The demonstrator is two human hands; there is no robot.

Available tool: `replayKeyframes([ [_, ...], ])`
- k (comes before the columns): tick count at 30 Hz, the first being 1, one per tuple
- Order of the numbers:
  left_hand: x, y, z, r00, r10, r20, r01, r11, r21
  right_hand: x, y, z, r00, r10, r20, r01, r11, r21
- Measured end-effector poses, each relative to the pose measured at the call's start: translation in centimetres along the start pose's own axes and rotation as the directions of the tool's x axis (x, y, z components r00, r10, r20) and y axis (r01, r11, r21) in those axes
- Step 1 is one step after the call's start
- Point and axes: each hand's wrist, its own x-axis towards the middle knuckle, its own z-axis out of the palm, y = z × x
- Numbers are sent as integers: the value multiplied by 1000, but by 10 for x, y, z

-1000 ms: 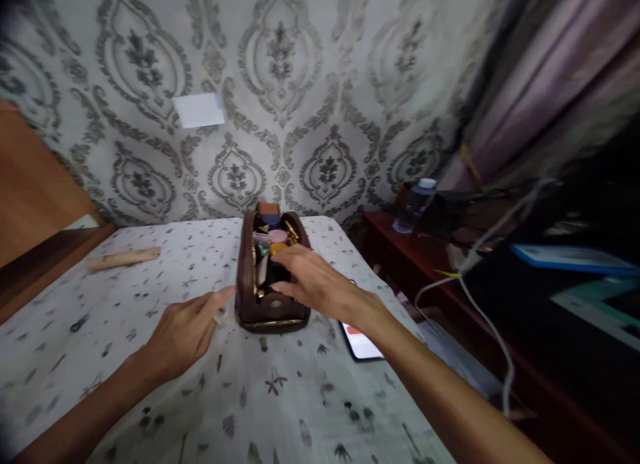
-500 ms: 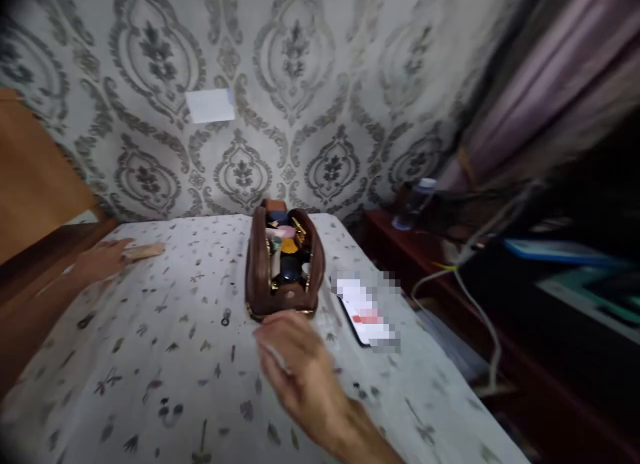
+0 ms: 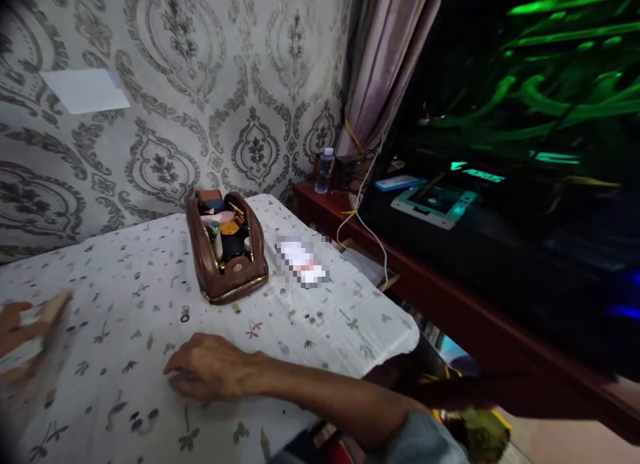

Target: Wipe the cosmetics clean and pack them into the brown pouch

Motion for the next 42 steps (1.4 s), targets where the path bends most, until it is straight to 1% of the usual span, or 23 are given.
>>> replayKeyframes([
  [1,-19,14,2,999,-33,22,33,999,-12,3,-2,2,1000,3,16,-3,1000,9],
  [2,-39,31,4,996,-82,39,85,994,-72,6,-4,5,1000,-1,28,1,1000,15],
  [3,-58,48,4,995,-80,64,88,986,-144,8,-6,8,999,-9,36,9,1000,18],
  [6,-102,98,-3,984,63,169,-13,960,-281,11,-11,15,998,-41,40,40,999,29],
  [8,-114,121,-13,967,92,239,-32,969,-244,11,-12,17,999,-41,28,40,998,44],
  [9,-116,128,-19,962,66,265,-20,985,-173,10,-13,18,999,-32,20,31,998,54],
  [10,-115,132,-23,966,5,258,13,998,-69,9,-13,19,1000,-22,15,21,998,64],
  [11,-113,133,-26,976,-67,206,56,997,59,7,-12,20,1000,-7,8,7,997,74],
  [12,-110,133,-27,989,-80,125,61,987,151,6,-11,22,1000,9,-2,-9,996,83],
  [13,-107,131,-26,998,-52,41,44,983,178,5,-9,23,1000,23,-14,-21,996,91],
  [14,-105,128,-23,998,-52,-35,57,982,178,5,-6,25,999,38,-37,-34,994,103],
  [15,-103,124,-19,997,-49,-67,59,985,163,5,-3,27,997,44,-62,-37,993,116],
  [20,-104,118,7,984,-141,-109,138,990,-36,20,9,38,983,96,-155,-77,989,129],
  [22,-108,119,13,982,-130,-140,117,988,-97,34,10,39,975,121,-187,-108,991,83],
  [25,-114,120,16,986,-1,-170,-28,986,-167,58,11,37,966,133,-221,-135,991,8],
  [27,-117,121,18,982,106,-156,-136,971,-198,70,12,32,966,132,-220,-140,990,-21],
  [30,-122,123,21,954,270,-129,-294,930,-222,73,12,27,987,101,-127,-104,994,-18],
  [32,-126,126,23,935,328,-137,-353,904,-241,67,11,27,995,69,-75,-68,998,5],
  [33,-128,127,25,935,321,-153,-351,901,-253,62,10,29,995,62,-76,-61,998,17],
  [36,-136,132,29,947,203,-248,-272,920,-282,51,7,39,983,96,-153,-89,995,52],
  [38,-144,135,33,938,148,-314,-234,937,-258,46,5,46,968,139,-209,-123,989,86],
  [40,-153,137,37,919,172,-355,-251,950,-187,44,3,52,950,180,-255,-149,980,135],
  [42,-163,138,43,897,238,-372,-290,953,-90,42,3,54,932,225,-284,-172,964,201],
])
